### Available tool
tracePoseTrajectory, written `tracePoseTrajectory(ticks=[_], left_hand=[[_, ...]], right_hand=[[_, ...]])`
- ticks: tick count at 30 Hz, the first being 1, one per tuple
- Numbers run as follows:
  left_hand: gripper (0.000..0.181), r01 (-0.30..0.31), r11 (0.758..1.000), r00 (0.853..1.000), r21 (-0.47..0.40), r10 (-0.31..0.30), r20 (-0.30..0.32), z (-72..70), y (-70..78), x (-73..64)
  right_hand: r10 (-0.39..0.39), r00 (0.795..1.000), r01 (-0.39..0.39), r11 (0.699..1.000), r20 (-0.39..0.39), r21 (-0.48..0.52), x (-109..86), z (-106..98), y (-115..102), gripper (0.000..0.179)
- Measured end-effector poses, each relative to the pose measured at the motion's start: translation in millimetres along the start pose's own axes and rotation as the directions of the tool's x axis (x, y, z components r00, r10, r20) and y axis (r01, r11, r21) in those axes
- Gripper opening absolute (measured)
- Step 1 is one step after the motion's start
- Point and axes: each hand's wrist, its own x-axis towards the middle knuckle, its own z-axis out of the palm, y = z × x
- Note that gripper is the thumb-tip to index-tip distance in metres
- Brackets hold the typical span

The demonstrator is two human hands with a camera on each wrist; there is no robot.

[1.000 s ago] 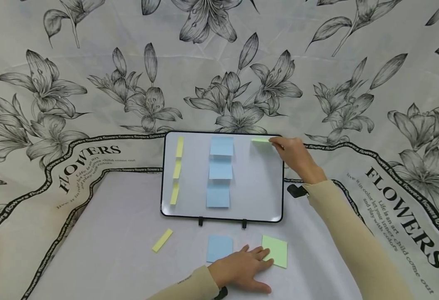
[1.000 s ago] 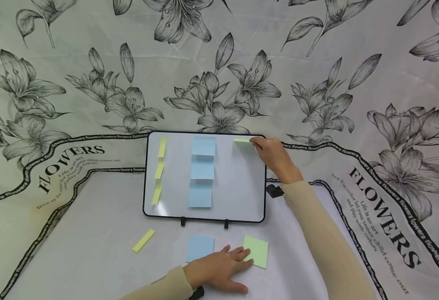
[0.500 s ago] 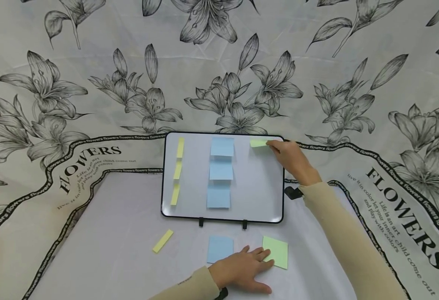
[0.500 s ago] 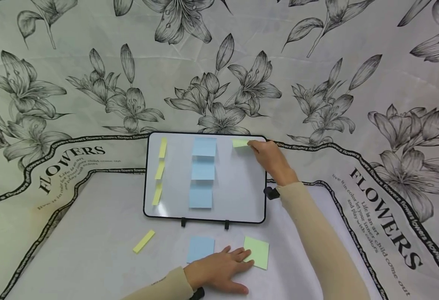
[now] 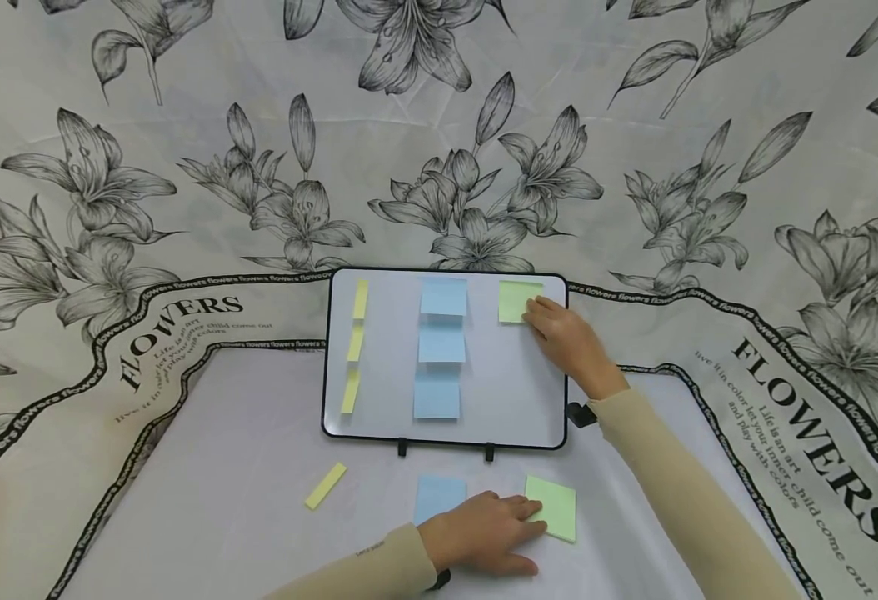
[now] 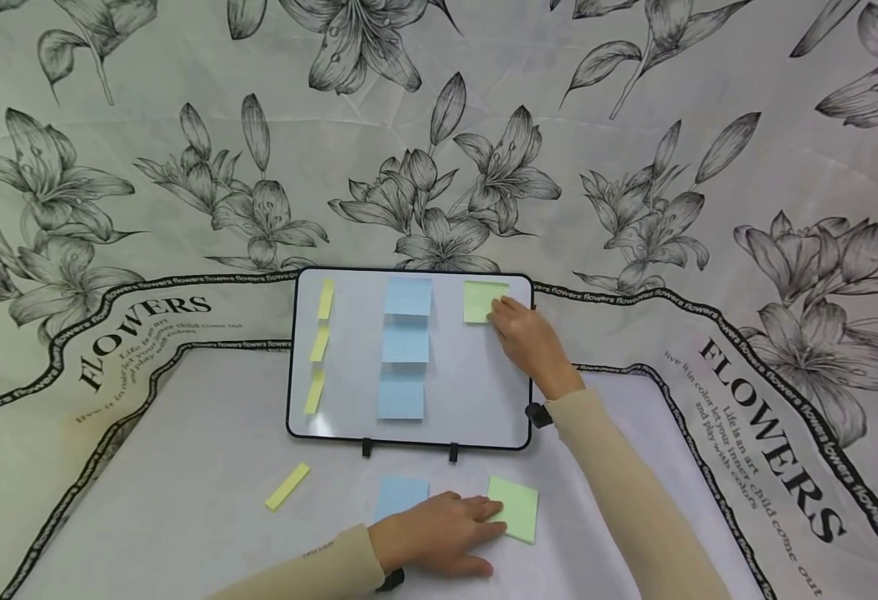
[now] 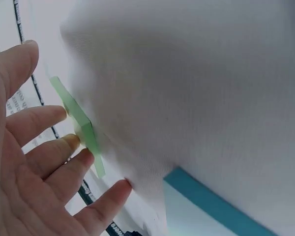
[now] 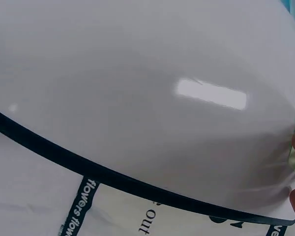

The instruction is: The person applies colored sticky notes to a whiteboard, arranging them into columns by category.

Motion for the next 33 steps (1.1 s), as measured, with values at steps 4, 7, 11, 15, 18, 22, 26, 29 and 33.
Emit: tracePoseTrajectory(ticks=[4,7,11,15,18,22,26,29,33], left_hand=[[0.059,-0.025,1.000,1.000,0.003,0.025,-0.008,-4.6,-6.2,1.1],[0.057,-0.037,0.996,0.999,-0.078,0.036,-0.015,-12.6,-14.4,0.4],[0.056,-0.061,0.986,0.998,-0.154,0.055,-0.041,-23.3,-29.9,0.5],[0.058,-0.087,0.979,0.994,-0.183,0.074,-0.079,-38.3,-49.2,1.7],[0.058,-0.079,0.976,0.991,-0.205,0.055,-0.120,-56.7,-65.5,3.1],[0.054,-0.017,0.988,0.971,-0.151,-0.019,-0.239,-84.2,-92.8,10.6],[0.051,0.080,0.993,0.931,-0.085,-0.105,-0.349,-114.3,-121.9,22.3],[0.055,0.152,0.988,0.912,-0.014,-0.146,-0.383,-134.2,-140.1,33.1],[0.064,0.221,0.974,0.903,0.042,-0.188,-0.386,-152.7,-158.3,50.2]], right_hand=[[-0.025,1.000,0.025,1.000,-0.017,-0.014,-7.5,8,-1,0.031],[-0.051,0.999,0.050,0.996,-0.015,-0.070,-11.9,14,-2,0.040],[-0.061,0.998,0.063,0.991,0.028,-0.121,-19.6,18,-4,0.053],[-0.018,0.995,0.028,0.994,0.095,-0.107,-27.3,19,-7,0.065],[-0.001,0.992,0.014,0.995,0.128,-0.100,-30.9,21,-8,0.073],[-0.004,0.989,0.017,0.996,0.146,-0.089,-35.2,23,-10,0.080],[0.008,0.988,0.007,0.995,0.151,-0.099,-40.7,27,-12,0.093],[0.011,0.990,0.006,0.993,0.137,-0.121,-44.1,32,-14,0.105],[0.002,0.994,0.009,0.995,0.113,-0.098,-45.7,37,-14,0.105]])
